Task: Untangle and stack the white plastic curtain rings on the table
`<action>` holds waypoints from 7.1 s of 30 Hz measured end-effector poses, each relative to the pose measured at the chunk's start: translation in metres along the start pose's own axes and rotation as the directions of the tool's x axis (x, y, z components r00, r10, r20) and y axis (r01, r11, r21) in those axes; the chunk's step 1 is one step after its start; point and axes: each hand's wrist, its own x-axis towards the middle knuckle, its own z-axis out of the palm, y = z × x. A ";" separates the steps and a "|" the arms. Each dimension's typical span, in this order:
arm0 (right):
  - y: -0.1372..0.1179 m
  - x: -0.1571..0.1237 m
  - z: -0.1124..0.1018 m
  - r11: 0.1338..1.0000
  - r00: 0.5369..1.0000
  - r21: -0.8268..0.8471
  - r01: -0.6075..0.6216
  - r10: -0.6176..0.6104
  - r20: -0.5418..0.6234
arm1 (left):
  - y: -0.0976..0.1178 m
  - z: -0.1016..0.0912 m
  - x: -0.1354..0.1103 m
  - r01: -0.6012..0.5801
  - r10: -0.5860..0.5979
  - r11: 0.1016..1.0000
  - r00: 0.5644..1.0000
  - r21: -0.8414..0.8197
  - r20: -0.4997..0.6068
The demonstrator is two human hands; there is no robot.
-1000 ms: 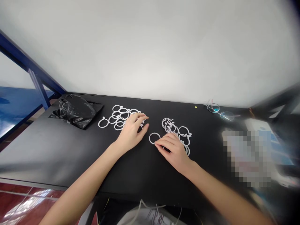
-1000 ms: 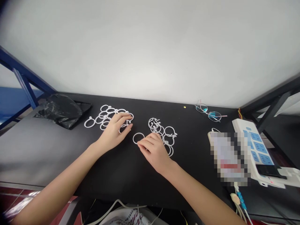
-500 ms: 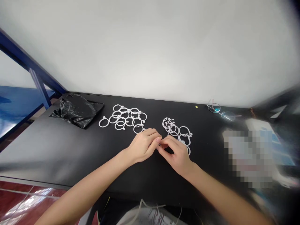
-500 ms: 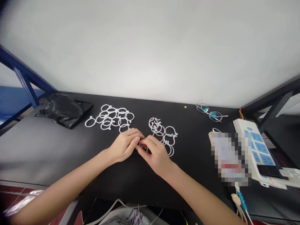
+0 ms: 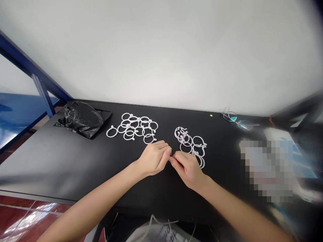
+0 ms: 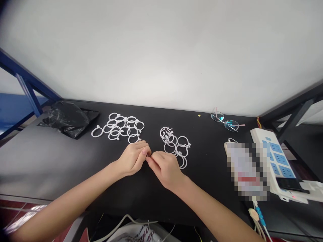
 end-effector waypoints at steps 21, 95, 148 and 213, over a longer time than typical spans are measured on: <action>0.047 0.010 -0.021 0.945 0.983 -0.296 -0.143 0.102 -0.150 | -0.039 -0.013 0.004 0.093 -0.075 0.961 0.994 0.260 -0.081; 0.014 0.001 -0.010 0.969 0.888 0.244 0.042 0.075 -0.453 | 0.011 0.001 0.005 0.240 -0.198 0.877 0.970 -0.416 0.141; 0.007 0.008 -0.011 0.938 0.796 0.348 -0.010 0.217 -0.565 | -0.005 -0.009 0.012 0.431 -0.473 0.155 0.823 -0.889 0.316; 0.008 0.005 -0.007 0.929 0.947 0.323 -0.180 0.252 -0.197 | -0.025 -0.036 0.006 0.310 -0.306 0.950 0.945 0.028 -0.112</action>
